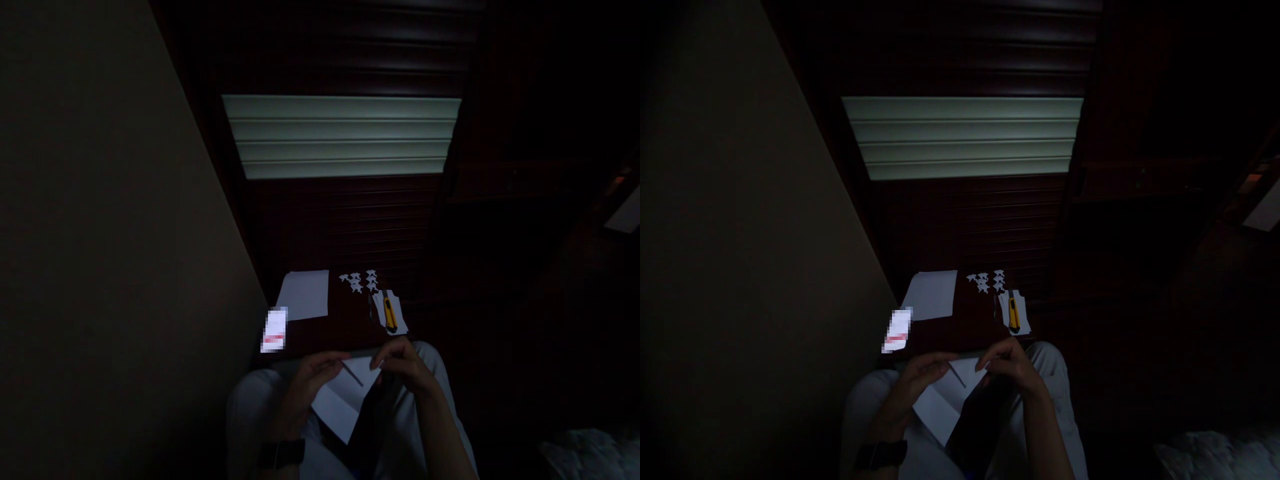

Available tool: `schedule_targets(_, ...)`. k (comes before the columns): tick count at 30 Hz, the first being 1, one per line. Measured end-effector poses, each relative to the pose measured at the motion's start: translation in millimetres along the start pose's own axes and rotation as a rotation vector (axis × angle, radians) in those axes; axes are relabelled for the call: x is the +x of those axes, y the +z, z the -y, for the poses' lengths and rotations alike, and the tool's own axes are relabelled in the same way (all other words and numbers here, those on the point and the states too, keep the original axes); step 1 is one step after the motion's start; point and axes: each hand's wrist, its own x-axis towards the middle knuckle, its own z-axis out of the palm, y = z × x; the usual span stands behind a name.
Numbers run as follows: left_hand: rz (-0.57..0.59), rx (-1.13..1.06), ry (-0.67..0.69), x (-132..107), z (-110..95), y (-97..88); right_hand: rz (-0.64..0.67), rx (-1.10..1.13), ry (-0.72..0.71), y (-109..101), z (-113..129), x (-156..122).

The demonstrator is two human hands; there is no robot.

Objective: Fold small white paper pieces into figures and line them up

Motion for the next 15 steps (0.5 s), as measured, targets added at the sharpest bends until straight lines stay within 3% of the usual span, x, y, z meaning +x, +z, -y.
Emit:
schedule_targets(5,-0.169,-0.464,-0.051,13.0,2.2,5.9,-0.406,-0.016,-0.161,11.5,-2.7,15.7)
schedule_targets(8,-0.140,-0.548,-0.100,19.9,11.7,17.0,-0.594,-0.165,-0.281,28.3,-4.6,24.0)
schedule_targets(10,-0.158,-0.474,-0.070,22.5,17.6,28.6,-0.603,-0.248,-0.332,41.5,-6.1,26.2)
schedule_targets(15,-0.293,-0.408,0.156,25.4,21.7,47.4,-0.454,-0.350,-0.396,64.0,-6.8,25.5)
